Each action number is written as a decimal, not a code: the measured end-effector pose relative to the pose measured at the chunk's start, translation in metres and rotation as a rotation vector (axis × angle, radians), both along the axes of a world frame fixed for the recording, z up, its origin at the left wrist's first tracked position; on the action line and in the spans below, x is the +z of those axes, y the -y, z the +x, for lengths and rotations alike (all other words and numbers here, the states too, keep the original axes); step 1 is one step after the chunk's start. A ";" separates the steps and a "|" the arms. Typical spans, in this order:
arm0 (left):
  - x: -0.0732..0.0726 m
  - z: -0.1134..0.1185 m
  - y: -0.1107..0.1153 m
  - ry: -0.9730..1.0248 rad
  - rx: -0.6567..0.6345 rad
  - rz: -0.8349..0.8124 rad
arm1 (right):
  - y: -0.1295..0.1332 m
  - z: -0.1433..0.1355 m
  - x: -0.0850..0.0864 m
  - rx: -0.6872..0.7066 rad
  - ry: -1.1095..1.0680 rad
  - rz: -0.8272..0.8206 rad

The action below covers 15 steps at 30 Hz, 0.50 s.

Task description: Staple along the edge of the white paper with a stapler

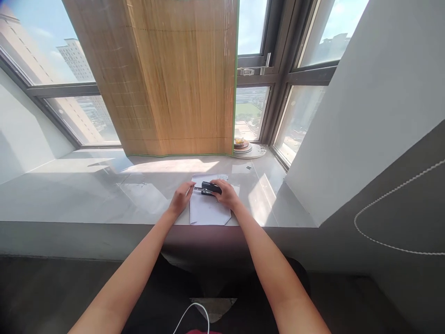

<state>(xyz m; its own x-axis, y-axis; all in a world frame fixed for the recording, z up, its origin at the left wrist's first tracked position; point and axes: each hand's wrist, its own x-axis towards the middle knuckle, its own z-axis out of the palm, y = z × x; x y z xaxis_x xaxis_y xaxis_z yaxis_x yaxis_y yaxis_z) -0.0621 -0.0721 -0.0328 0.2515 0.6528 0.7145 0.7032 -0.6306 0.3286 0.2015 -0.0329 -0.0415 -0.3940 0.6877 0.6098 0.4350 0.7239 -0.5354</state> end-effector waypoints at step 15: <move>-0.005 -0.005 -0.012 -0.090 0.005 -0.135 | 0.008 -0.002 0.007 0.008 0.041 -0.081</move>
